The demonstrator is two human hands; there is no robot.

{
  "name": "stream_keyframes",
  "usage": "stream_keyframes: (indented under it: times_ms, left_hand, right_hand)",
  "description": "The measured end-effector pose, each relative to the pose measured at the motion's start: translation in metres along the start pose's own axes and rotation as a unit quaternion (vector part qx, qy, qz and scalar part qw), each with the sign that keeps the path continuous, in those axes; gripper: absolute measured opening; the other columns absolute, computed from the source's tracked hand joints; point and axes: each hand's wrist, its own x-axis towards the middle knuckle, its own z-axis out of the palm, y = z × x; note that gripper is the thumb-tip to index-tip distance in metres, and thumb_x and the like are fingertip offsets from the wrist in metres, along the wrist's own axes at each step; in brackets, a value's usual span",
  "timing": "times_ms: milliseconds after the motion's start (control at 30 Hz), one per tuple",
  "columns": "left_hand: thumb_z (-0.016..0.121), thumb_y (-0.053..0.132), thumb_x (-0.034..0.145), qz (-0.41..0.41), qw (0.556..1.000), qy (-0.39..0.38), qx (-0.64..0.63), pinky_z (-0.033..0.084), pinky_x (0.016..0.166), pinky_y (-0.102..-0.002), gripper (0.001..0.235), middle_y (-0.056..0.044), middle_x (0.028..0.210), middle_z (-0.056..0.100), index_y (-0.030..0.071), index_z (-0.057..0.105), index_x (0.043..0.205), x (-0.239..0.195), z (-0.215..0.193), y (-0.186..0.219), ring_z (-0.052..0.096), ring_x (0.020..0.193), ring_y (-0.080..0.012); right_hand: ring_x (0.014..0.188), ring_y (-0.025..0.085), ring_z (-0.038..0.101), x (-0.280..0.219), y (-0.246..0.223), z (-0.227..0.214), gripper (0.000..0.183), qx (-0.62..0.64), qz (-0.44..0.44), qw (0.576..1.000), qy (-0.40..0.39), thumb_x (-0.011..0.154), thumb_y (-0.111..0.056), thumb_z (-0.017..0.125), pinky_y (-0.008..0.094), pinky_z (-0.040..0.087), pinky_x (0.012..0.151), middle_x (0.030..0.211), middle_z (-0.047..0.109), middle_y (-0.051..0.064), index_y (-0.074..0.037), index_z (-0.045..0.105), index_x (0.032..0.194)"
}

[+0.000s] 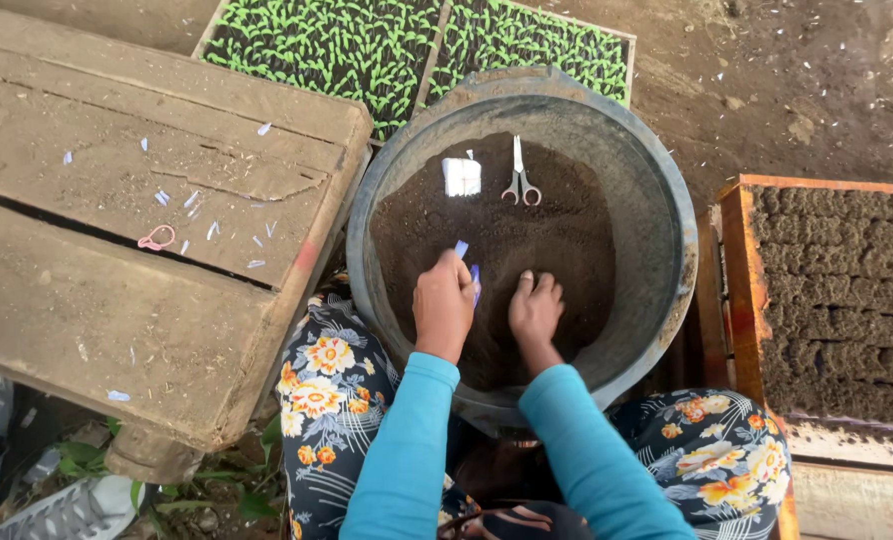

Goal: The person scoops soil from a large basin, wraps small white seed packets in the soil to form balls, and places them into a wooden seedling tray. The person repeats this process, filling the tray with soil-wrapped seed balls.

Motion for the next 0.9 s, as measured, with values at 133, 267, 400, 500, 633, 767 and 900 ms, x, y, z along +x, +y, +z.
stream_keyframes:
  times_ms: [133, 267, 400, 500, 633, 767, 900]
  left_hand:
    - [0.069, -0.007, 0.081, 0.041, 0.999, -0.021, -0.025, 0.058, 0.069, -0.053, 0.016, -0.021, 0.073, 0.069, 0.004, 0.065, 0.07, -0.002, 0.021, -0.017, 0.07, 0.082, -0.0484]
    - [0.075, -0.006, 0.077, 0.077, 0.994, -0.039, 0.063, 0.06, 0.073, -0.05, 0.015, -0.016, 0.092, 0.069, 0.003, 0.068, 0.087, -0.001, 0.018, -0.004, 0.071, 0.086, -0.0403]
    - [0.077, -0.005, 0.076, 0.083, 0.991, -0.065, 0.084, 0.06, 0.077, -0.054, 0.022, -0.014, 0.098, 0.061, 0.002, 0.066, 0.093, 0.002, 0.039, -0.013, 0.069, 0.09, -0.0423]
    - [0.075, -0.008, 0.075, 0.093, 0.986, -0.063, 0.127, 0.063, 0.071, -0.05, 0.017, -0.012, 0.09, 0.061, 0.002, 0.064, 0.083, 0.002, 0.054, -0.02, 0.07, 0.082, -0.0401]
    - [0.075, -0.01, 0.076, 0.082, 0.983, -0.099, 0.131, 0.063, 0.073, -0.051, 0.019, -0.023, 0.107, 0.064, -0.006, 0.068, 0.093, 0.004, 0.067, -0.023, 0.07, 0.09, -0.0431]
    - [0.077, -0.005, 0.075, 0.082, 0.982, -0.117, 0.122, 0.064, 0.071, -0.049, 0.02, -0.022, 0.097, 0.066, -0.008, 0.069, 0.094, 0.006, 0.063, -0.022, 0.07, 0.091, -0.0431]
    - [0.079, -0.002, 0.073, 0.085, 0.981, -0.131, 0.114, 0.063, 0.072, -0.052, 0.03, -0.029, 0.108, 0.067, -0.011, 0.072, 0.1, 0.004, 0.053, -0.015, 0.068, 0.099, -0.047]
  right_hand:
    - [0.132, 0.038, 0.05, -0.03, -0.034, -0.014, 0.069, 0.172, 0.206, 0.961, -0.073, 0.096, -0.068, 0.038, 0.048, 0.038, 0.113, 0.142, 0.053, 0.017, -0.026, 0.042, 0.15]
    - [0.132, 0.038, 0.044, -0.037, -0.077, -0.057, 0.05, 0.569, 0.318, 0.751, -0.108, 0.097, -0.045, 0.058, 0.053, 0.033, 0.111, 0.143, 0.046, 0.022, -0.011, 0.053, 0.134]
    - [0.076, 0.034, 0.072, -0.022, -0.081, -0.086, 0.031, 0.711, 0.327, 0.611, -0.121, 0.091, -0.039, 0.067, 0.046, 0.06, 0.07, 0.087, 0.072, 0.016, -0.011, 0.068, 0.079]
    - [0.088, 0.034, 0.072, -0.032, -0.109, -0.114, 0.032, 0.739, 0.288, 0.588, -0.155, 0.093, -0.038, 0.062, 0.046, 0.06, 0.083, 0.093, 0.074, 0.016, -0.01, 0.074, 0.084]
    - [0.097, 0.031, 0.071, -0.037, -0.116, -0.12, 0.033, 0.725, 0.263, 0.62, -0.146, 0.091, -0.04, 0.067, 0.047, 0.057, 0.092, 0.106, 0.074, 0.016, -0.009, 0.076, 0.097]
    - [0.122, 0.031, 0.061, -0.048, -0.133, -0.139, 0.044, 0.664, 0.226, 0.702, -0.123, 0.091, -0.038, 0.07, 0.049, 0.049, 0.106, 0.132, 0.064, 0.019, -0.008, 0.069, 0.123]
    - [0.128, 0.032, 0.057, -0.058, -0.129, -0.149, 0.047, 0.643, 0.171, 0.731, -0.149, 0.096, -0.035, 0.063, 0.049, 0.042, 0.113, 0.134, 0.062, 0.018, -0.006, 0.062, 0.132]
